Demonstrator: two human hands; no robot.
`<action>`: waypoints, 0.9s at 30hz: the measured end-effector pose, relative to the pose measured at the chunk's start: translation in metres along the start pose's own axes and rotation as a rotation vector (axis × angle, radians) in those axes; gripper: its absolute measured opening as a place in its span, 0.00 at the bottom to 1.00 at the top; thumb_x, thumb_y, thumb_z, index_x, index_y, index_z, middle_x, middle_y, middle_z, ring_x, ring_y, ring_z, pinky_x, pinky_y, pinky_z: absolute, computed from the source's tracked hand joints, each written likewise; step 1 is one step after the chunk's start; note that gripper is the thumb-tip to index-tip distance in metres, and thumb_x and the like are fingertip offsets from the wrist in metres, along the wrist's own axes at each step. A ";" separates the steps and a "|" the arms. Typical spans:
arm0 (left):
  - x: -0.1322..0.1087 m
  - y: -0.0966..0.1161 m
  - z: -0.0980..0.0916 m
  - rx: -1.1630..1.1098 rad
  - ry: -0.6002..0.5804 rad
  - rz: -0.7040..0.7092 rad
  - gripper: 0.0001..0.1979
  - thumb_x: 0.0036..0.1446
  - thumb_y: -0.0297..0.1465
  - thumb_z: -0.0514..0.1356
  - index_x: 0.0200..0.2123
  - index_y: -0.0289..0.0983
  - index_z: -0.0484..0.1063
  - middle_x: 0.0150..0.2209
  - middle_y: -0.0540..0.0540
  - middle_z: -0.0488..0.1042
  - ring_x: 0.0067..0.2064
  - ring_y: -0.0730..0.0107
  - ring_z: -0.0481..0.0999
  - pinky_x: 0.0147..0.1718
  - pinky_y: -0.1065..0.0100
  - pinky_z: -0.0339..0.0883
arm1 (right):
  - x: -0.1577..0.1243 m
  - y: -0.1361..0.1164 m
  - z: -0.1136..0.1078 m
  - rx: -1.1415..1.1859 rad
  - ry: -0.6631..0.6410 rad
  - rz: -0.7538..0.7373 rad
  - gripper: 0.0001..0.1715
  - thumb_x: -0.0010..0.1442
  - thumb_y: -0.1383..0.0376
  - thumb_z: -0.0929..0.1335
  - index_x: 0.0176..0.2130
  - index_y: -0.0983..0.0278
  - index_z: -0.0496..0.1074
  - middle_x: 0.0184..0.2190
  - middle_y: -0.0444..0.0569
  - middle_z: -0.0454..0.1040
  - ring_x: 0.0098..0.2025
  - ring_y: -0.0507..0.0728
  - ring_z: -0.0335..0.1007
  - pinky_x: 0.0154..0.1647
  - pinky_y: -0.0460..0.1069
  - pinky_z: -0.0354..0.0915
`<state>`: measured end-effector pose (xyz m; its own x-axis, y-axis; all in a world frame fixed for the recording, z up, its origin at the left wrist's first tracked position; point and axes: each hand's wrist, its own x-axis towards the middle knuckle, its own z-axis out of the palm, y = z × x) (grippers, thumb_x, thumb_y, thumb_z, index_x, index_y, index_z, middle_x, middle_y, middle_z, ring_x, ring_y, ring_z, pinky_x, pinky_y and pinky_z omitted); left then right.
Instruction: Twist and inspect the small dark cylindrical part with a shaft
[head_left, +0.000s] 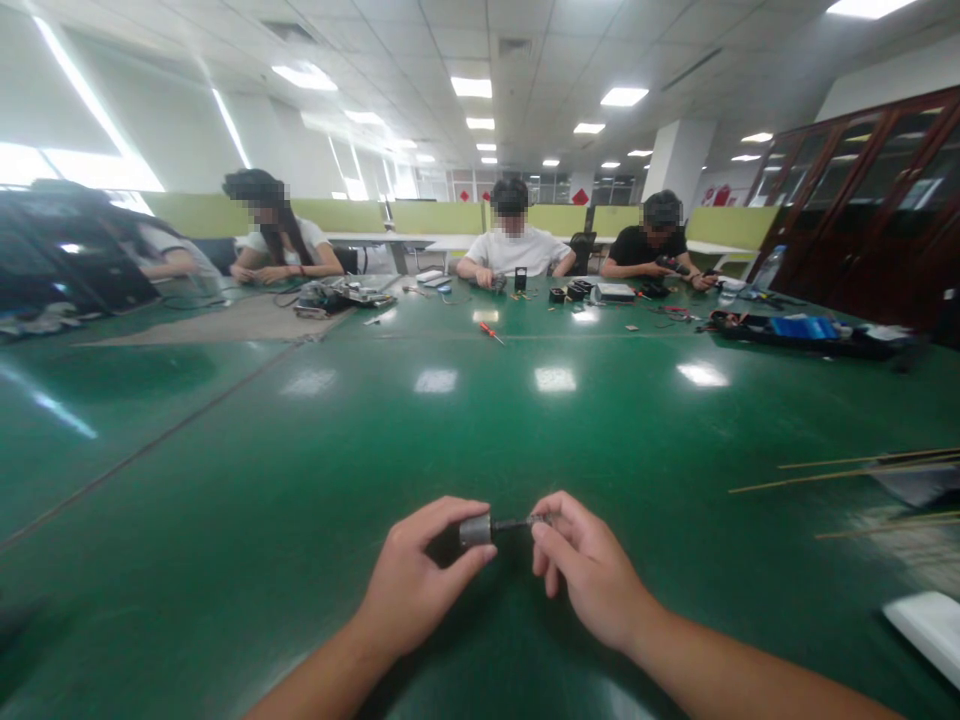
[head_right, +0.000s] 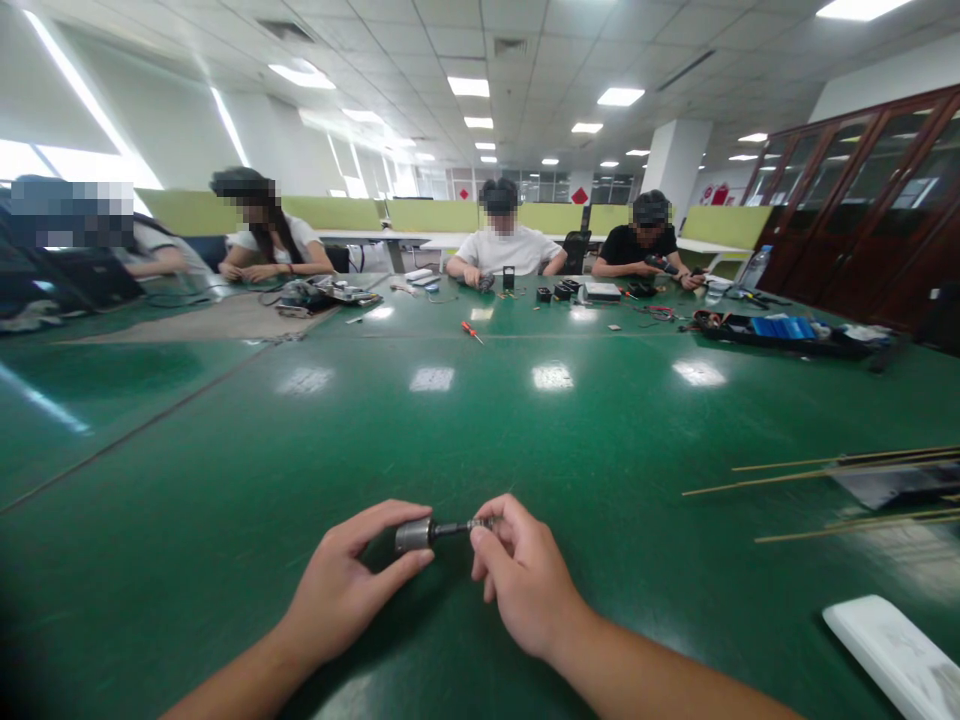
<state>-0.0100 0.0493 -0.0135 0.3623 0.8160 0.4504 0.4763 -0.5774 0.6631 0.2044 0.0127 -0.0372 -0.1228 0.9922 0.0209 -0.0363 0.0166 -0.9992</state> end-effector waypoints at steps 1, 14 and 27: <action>0.001 0.000 0.000 -0.003 0.003 0.000 0.11 0.55 0.33 0.68 0.43 0.43 0.79 0.40 0.47 0.81 0.41 0.62 0.80 0.44 0.65 0.72 | 0.001 0.000 0.000 -0.003 -0.001 0.000 0.17 0.67 0.51 0.65 0.43 0.63 0.66 0.23 0.40 0.70 0.19 0.49 0.64 0.22 0.44 0.57; 0.007 -0.002 0.005 -0.040 0.002 -0.001 0.11 0.54 0.34 0.68 0.42 0.42 0.80 0.39 0.46 0.81 0.40 0.62 0.80 0.43 0.64 0.73 | 0.003 0.001 -0.003 -0.056 0.023 -0.013 0.20 0.66 0.49 0.64 0.44 0.63 0.66 0.21 0.38 0.68 0.17 0.49 0.63 0.19 0.43 0.54; 0.009 -0.015 0.003 -0.120 0.022 -0.158 0.13 0.54 0.38 0.68 0.42 0.42 0.80 0.40 0.45 0.82 0.41 0.58 0.81 0.43 0.62 0.75 | 0.010 0.005 -0.002 0.097 0.092 0.022 0.27 0.64 0.42 0.64 0.41 0.63 0.64 0.20 0.39 0.70 0.15 0.48 0.60 0.16 0.43 0.51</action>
<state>-0.0116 0.0647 -0.0211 0.2729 0.8973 0.3470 0.4263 -0.4362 0.7925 0.2046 0.0228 -0.0425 -0.0333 0.9994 -0.0090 -0.1311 -0.0133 -0.9913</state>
